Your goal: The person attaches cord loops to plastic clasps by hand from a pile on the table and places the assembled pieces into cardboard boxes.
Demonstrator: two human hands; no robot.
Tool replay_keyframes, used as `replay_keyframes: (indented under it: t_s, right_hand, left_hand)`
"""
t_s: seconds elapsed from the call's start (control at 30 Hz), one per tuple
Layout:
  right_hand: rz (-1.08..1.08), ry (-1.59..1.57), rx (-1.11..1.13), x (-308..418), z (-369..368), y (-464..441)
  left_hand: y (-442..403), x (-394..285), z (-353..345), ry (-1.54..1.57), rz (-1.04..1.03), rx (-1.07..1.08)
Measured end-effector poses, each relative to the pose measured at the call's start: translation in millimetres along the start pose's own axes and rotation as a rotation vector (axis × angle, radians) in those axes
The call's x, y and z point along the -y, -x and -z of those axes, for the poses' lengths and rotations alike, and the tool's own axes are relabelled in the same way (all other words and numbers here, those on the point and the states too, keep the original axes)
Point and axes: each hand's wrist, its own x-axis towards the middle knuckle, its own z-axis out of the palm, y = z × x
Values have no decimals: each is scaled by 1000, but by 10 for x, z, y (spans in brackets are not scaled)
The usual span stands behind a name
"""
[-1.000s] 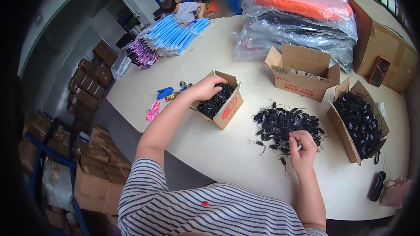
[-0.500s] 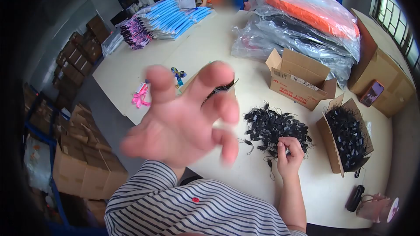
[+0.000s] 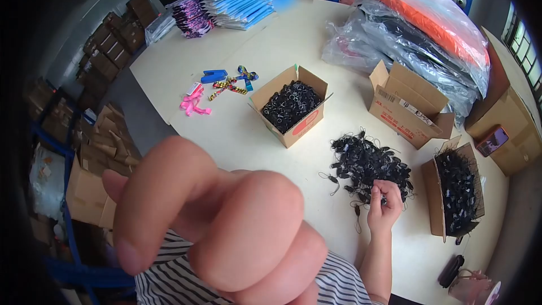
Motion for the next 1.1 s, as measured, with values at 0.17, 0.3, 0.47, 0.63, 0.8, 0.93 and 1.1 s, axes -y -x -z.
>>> replay_keyframes:
  t_s: [0.17,0.3,0.47,0.63,0.8,0.93,1.1]
  right_hand:
    - [-113,-64,-26,11,3,9]
    - [-29,-5,-17,54,2,-22]
    - [-29,-4,-10,39,16,-18]
    - [-2,4,-23,30,19,-28]
    - [-17,11,-4,40,13,-23]
    - [-20,25,5,38,19,-21]
    - [34,47,34,-83,3,-11]
  left_hand:
    - [-70,25,-59,16,14,6]
    - [70,58,-21,24,21,4]
    - [73,89,-19,31,30,4]
    - [57,93,-17,43,35,-2]
    - [110,74,-11,37,38,-19]
    - [56,38,-38,42,39,-25]
    - [148,24,-21,48,47,-48]
